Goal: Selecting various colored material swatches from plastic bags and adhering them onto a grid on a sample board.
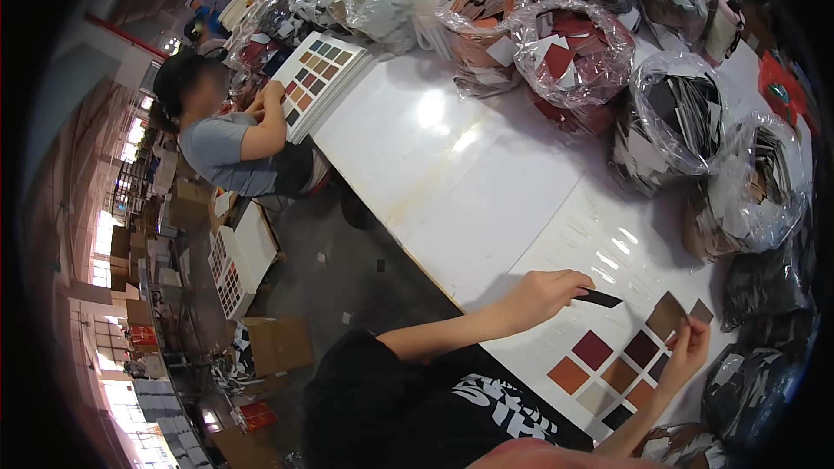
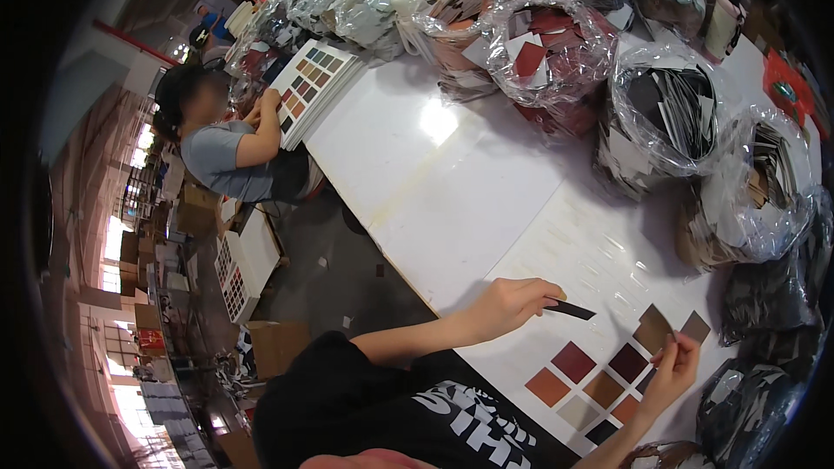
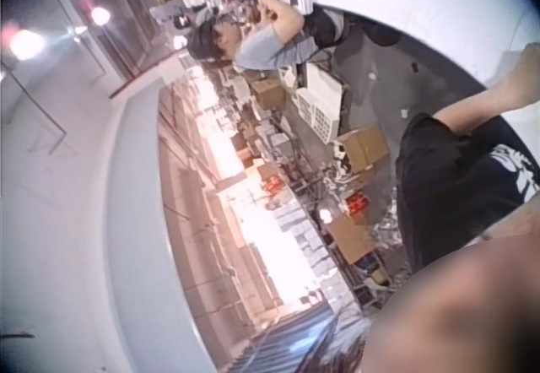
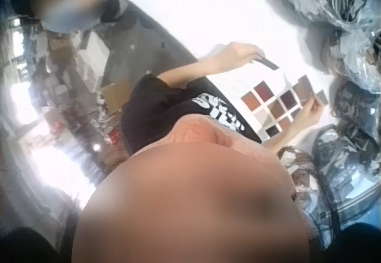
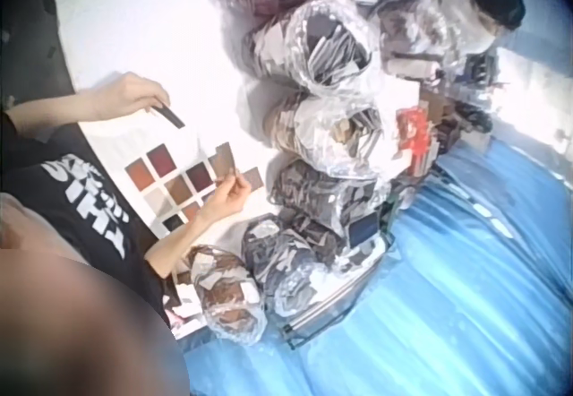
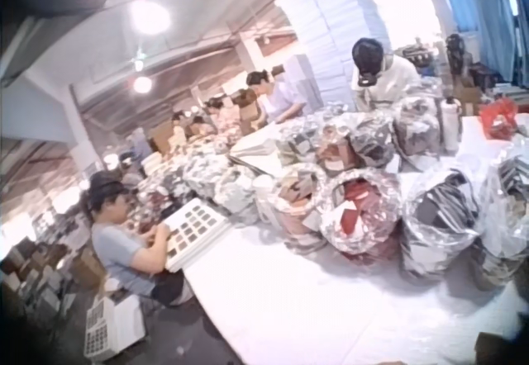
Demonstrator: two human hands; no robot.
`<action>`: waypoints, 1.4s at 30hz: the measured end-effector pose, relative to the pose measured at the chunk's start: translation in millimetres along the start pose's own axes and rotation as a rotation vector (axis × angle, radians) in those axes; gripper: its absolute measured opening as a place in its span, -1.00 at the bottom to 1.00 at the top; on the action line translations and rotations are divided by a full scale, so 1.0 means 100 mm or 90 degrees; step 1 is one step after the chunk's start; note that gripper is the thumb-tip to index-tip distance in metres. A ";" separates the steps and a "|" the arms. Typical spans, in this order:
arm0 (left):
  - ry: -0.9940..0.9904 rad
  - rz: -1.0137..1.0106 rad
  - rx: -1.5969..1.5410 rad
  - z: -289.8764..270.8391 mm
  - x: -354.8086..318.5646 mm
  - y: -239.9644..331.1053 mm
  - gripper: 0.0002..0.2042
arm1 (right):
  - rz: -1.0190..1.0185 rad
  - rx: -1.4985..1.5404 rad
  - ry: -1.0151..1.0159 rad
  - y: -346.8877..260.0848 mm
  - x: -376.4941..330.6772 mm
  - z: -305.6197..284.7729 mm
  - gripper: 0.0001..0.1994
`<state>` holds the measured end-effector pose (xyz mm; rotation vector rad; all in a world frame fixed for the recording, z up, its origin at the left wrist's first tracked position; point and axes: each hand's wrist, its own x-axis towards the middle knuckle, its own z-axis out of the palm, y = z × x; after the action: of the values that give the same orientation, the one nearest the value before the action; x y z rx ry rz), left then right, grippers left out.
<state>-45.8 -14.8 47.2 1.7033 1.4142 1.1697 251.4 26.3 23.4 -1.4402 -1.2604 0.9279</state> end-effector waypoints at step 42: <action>-0.399 0.141 0.288 0.68 0.54 -0.17 -0.90 | 0.395 0.053 -0.049 0.22 0.09 0.48 -0.86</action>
<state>10.7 46.8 16.7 2.3182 1.1525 0.3433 212.6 44.3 -9.4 -1.7768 -0.8153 1.4359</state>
